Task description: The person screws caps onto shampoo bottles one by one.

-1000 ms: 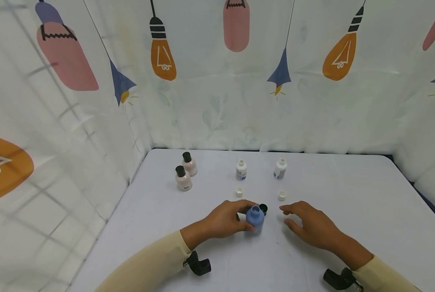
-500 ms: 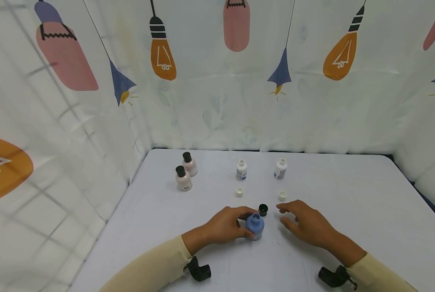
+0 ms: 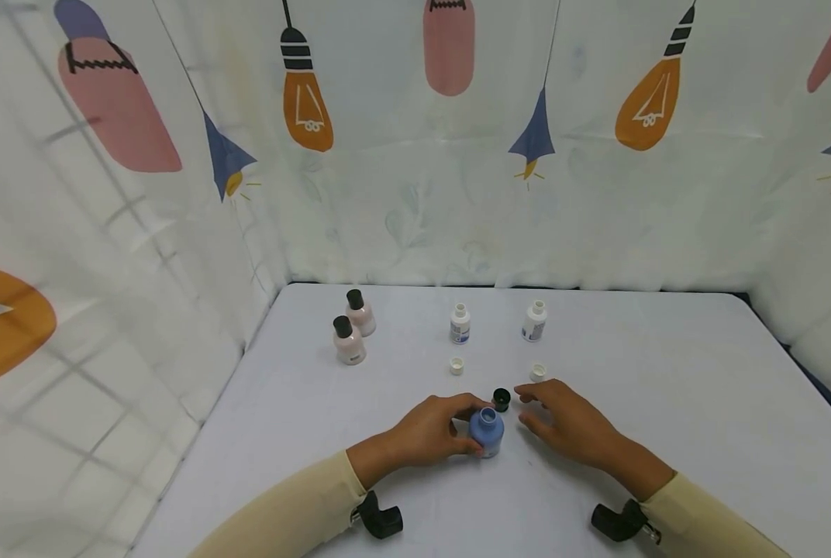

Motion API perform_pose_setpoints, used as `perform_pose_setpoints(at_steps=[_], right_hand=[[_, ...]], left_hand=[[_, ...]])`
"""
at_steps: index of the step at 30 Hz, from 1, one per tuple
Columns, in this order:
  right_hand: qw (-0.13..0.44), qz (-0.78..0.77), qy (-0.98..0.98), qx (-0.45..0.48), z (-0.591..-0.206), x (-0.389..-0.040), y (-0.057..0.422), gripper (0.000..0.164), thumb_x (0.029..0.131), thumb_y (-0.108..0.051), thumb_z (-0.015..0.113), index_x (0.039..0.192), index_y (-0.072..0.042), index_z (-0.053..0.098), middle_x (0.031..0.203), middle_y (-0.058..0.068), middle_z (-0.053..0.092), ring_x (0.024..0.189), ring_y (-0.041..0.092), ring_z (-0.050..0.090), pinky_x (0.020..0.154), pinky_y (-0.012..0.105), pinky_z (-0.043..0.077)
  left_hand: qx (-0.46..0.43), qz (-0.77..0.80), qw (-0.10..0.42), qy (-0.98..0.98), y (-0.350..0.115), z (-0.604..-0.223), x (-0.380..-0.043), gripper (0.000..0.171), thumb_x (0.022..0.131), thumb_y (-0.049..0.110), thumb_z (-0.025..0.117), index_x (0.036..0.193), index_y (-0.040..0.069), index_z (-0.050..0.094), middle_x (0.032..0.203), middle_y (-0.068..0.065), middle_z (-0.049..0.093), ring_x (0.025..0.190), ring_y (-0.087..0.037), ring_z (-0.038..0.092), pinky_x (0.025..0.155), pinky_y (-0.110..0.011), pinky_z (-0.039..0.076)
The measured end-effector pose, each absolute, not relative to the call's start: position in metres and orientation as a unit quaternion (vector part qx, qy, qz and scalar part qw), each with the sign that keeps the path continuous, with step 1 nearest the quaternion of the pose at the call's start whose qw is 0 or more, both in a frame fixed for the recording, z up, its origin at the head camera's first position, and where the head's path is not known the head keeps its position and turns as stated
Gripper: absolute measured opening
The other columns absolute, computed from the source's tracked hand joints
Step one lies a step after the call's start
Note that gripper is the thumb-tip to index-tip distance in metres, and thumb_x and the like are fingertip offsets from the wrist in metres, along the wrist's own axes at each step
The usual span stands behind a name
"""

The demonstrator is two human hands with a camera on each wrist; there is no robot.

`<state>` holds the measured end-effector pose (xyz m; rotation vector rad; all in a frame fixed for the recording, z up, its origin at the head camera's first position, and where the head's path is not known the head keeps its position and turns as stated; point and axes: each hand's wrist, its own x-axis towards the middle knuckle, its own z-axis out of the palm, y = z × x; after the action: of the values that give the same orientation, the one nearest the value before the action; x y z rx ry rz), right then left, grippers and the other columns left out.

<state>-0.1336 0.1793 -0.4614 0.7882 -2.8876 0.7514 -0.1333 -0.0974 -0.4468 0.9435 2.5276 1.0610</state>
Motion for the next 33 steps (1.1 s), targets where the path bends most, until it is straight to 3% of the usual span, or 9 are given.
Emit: perform_pose_setpoints(at_steps=[8,23,33], right_hand=[[0.024,0.247,-0.935,0.254,-0.466,-0.139,0.167,0.049,0.091,-0.019,0.08,0.135,-0.005,0.062,0.11,-0.001,0.067,0.109,0.021,0.062,0.093,0.045,0.052],[0.015,0.223,-0.945,0.239,-0.468,-0.148,0.153,0.05,0.088,-0.023,0.084,0.13,-0.004,0.065,0.123,0.008,0.068,0.119,0.028,0.062,0.103,0.049,0.048],[0.019,0.222,-0.952,0.209,-0.468,-0.15,0.147,0.042,0.086,-0.025,0.086,0.12,-0.007,0.069,0.113,0.003,0.068,0.111,0.023,0.063,0.096,0.043,0.053]], left_hand=[[0.34,0.36,0.119,0.861,-0.099,-0.443,-0.133,0.059,0.087,0.03,0.085,0.14,0.026,0.058,0.129,0.012,0.067,0.117,-0.004,0.061,0.082,-0.022,0.05],[0.342,0.36,0.115,0.861,-0.1,-0.443,-0.134,0.057,0.086,0.031,0.085,0.137,0.027,0.06,0.127,0.013,0.068,0.115,-0.003,0.062,0.082,-0.022,0.051],[0.344,0.36,0.115,0.86,-0.1,-0.446,-0.134,0.058,0.086,0.031,0.085,0.138,0.027,0.059,0.128,0.013,0.067,0.115,-0.002,0.061,0.082,-0.022,0.05]])
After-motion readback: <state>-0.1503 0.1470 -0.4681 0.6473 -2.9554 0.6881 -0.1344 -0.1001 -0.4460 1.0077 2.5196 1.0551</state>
